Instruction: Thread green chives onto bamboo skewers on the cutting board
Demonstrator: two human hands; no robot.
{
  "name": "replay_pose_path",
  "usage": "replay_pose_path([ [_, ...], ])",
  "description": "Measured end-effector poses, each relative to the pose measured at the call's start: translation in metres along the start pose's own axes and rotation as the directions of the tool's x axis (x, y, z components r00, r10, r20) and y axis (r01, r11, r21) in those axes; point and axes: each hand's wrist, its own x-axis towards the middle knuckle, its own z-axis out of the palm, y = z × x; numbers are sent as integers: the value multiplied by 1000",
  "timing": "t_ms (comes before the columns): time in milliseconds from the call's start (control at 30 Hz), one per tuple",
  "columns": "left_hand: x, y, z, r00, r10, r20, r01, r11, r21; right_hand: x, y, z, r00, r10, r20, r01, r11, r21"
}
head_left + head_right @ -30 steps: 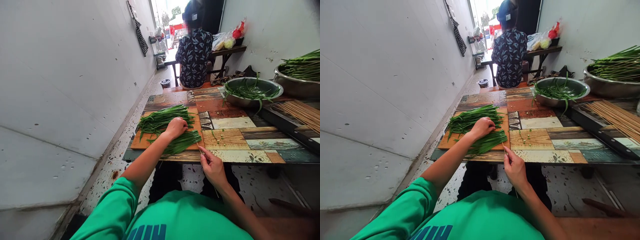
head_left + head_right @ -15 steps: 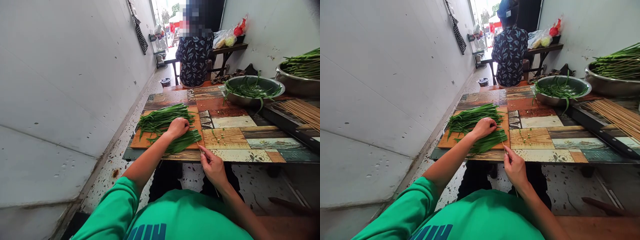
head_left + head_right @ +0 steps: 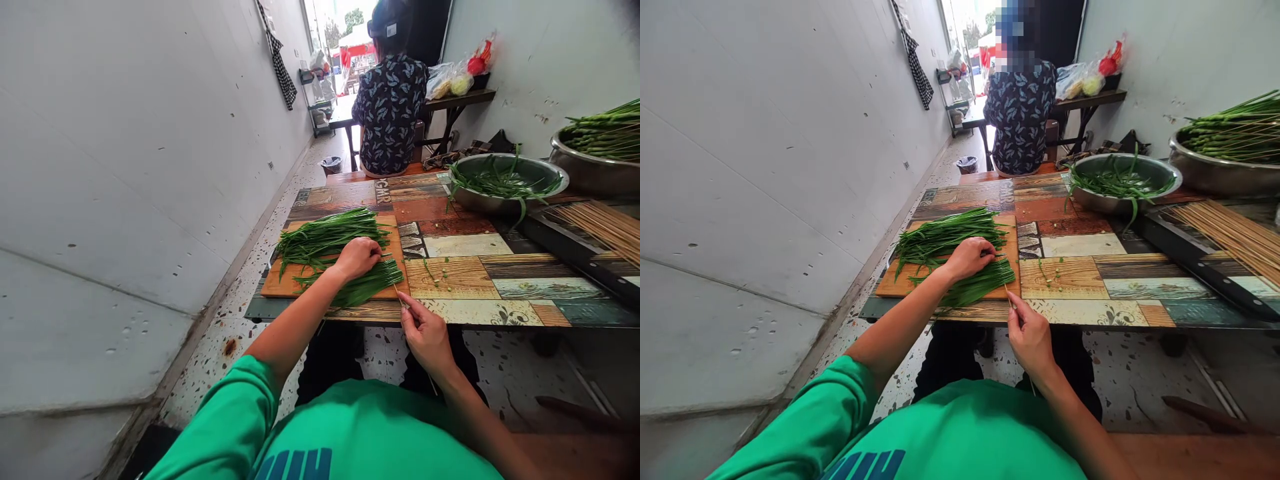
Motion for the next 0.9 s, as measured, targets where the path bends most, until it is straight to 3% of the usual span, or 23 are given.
replay_pose_path([
  [267, -5, -6, -10, 993, 77, 84, -71, 994, -80, 1, 2, 3, 1000, 6, -13, -6, 1000, 22],
  [400, 1, -21, -20, 1000, 0, -21, 2, 995, 97, 1, 0, 2, 1000, -2, -27, 2, 1000, 19],
  [600, 8, -22, -17, 999, -1, 43, -12, 951, 309, 0, -3, 1, 1000, 3, -11, -3, 1000, 22],
  [900, 5, -10, -19, 998, 35, 56, -55, 915, 400, 1, -2, 0, 1000, 26, 14, -26, 1000, 9],
])
